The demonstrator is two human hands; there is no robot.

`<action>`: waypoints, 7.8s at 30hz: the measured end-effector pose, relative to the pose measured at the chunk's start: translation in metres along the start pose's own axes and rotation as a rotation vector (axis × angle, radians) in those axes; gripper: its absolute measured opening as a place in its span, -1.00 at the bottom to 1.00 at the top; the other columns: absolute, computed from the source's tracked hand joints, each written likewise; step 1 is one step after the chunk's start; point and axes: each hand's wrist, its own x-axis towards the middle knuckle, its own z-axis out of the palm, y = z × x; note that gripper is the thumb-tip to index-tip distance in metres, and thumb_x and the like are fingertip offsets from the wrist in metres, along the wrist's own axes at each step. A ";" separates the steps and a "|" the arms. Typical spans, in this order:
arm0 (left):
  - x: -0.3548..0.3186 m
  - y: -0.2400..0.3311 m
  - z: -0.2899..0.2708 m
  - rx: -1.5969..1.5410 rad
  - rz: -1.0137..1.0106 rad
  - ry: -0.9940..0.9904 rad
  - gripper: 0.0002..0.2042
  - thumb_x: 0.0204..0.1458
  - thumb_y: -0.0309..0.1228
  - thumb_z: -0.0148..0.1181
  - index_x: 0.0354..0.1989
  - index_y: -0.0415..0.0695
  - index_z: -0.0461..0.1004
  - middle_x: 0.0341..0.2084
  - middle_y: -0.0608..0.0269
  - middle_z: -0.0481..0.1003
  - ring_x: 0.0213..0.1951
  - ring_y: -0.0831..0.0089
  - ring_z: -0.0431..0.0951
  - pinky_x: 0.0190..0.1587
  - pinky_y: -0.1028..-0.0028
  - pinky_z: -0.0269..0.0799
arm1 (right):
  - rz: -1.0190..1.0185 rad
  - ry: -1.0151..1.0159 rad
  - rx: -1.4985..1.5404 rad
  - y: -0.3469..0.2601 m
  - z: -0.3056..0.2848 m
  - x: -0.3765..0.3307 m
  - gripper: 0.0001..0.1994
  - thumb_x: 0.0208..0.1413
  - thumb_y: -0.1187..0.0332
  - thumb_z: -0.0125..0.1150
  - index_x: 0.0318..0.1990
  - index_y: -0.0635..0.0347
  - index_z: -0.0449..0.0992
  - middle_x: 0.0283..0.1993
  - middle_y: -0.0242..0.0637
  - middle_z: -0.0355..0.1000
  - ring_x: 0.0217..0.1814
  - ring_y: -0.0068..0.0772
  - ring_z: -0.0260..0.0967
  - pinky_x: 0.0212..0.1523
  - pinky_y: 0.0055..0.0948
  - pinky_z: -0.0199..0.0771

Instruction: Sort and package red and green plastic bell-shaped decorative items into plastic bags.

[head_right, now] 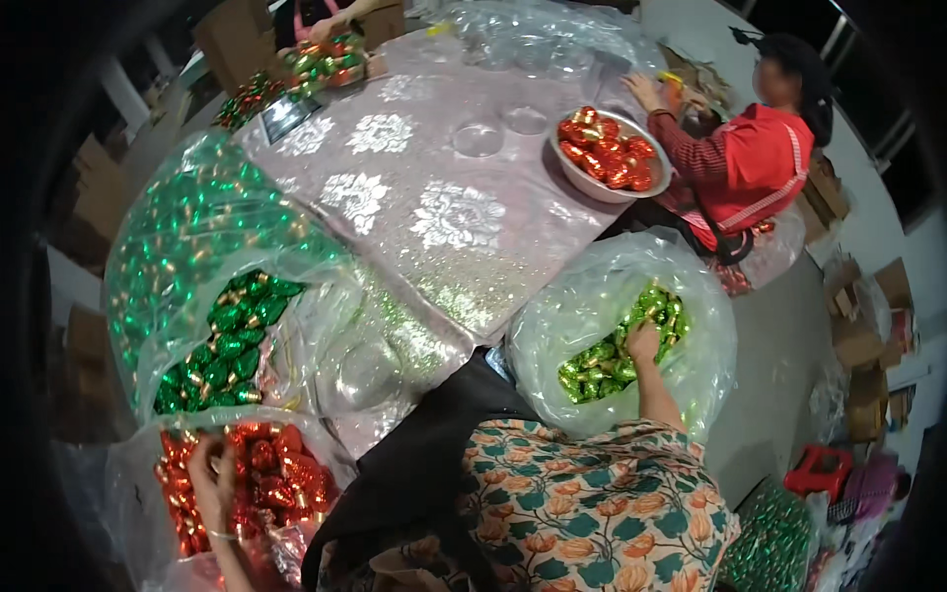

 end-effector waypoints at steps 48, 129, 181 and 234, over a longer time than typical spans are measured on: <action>0.049 0.042 0.148 0.067 0.825 0.095 -0.58 -0.22 -0.29 0.37 -0.16 -0.16 0.44 -0.13 0.07 0.38 -0.12 0.21 0.42 -0.02 0.34 0.28 | -1.549 -0.352 1.043 -0.406 -0.142 -0.220 -0.59 -0.10 0.47 0.30 -0.04 0.29 0.37 -0.05 -0.13 0.37 -0.03 -0.31 0.36 -0.03 -0.37 0.34; 0.044 -0.019 0.165 0.068 0.874 0.068 -0.87 -0.15 -0.47 0.04 -0.37 -0.10 0.34 -0.23 0.19 0.33 -0.11 0.24 0.33 -0.13 0.30 0.23 | -2.453 -0.391 -0.904 -0.508 -0.061 -0.279 -0.75 -0.08 0.34 0.03 -0.30 0.30 0.51 -0.25 -0.10 0.46 -0.32 -0.25 0.45 -0.37 -0.37 0.41; 0.010 -0.126 0.022 0.219 -0.440 -0.119 -0.39 0.08 -0.09 0.00 0.11 -0.43 0.19 -0.03 -0.13 0.37 0.02 0.21 0.38 0.06 0.38 0.23 | -0.888 -0.602 -0.615 0.022 0.084 -0.021 -0.49 -0.05 -0.12 0.07 -0.27 0.21 0.53 -0.21 0.04 0.44 -0.08 0.01 0.36 -0.06 -0.14 0.33; 0.098 0.105 0.106 0.327 0.313 -0.359 -0.48 -0.08 -0.01 0.15 -0.26 -0.33 0.46 -0.39 -0.12 0.48 -0.28 0.04 0.50 -0.19 0.22 0.40 | -1.145 -1.199 0.672 -0.387 -0.147 -0.220 -0.65 0.11 0.12 0.08 -0.24 0.30 0.45 -0.46 -0.25 0.42 -0.41 -0.46 0.32 -0.36 -0.42 0.28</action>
